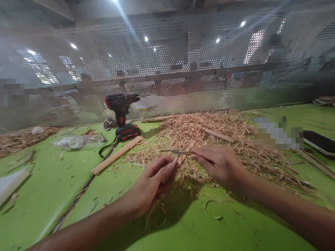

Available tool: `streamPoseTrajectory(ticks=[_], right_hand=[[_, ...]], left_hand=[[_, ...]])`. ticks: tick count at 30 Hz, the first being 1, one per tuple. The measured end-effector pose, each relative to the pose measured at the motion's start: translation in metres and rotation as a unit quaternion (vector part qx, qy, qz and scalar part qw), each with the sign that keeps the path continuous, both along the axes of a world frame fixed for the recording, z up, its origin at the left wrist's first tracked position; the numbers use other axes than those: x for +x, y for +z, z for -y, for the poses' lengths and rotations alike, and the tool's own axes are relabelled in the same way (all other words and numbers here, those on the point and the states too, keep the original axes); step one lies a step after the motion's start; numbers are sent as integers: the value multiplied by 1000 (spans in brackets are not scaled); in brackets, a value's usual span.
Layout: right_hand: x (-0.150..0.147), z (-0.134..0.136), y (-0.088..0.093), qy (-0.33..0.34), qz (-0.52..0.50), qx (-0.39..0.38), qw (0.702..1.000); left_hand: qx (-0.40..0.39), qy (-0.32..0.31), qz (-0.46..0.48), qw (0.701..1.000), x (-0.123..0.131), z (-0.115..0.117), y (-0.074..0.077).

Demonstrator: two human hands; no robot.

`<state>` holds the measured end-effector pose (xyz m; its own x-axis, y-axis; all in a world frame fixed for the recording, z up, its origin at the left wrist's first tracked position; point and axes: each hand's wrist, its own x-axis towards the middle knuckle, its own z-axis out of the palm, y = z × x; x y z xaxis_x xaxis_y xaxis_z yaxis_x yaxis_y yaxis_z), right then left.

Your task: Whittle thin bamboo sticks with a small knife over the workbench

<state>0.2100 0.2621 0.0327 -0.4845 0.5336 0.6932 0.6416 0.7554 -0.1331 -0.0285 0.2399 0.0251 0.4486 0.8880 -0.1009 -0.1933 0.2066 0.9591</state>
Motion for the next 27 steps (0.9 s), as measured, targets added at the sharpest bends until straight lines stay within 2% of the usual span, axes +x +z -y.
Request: streamPoseTrajectory(ticks=[6, 10, 14, 18, 22, 27], right_hand=[[17, -14, -1, -32, -20, -11, 999], [35, -27, 9, -67, -90, 37, 993], [26, -17, 14, -21, -95, 13, 995], [8, -3, 6, 25, -54, -34, 998], [2, -2, 1, 45, -44, -30, 998], [1, -2, 3, 50, -50, -21, 997]], left_hand=[[-38, -20, 28, 999, -2, -1, 5], [-53, -52, 53, 996, -4, 0, 8], [-53, -46, 57, 996, -4, -2, 6], [-55, -45, 42, 997, -2, -3, 4], [-55, -29, 21, 998, -2, -2, 2], [-28, -12, 6, 1000, -2, -1, -1]])
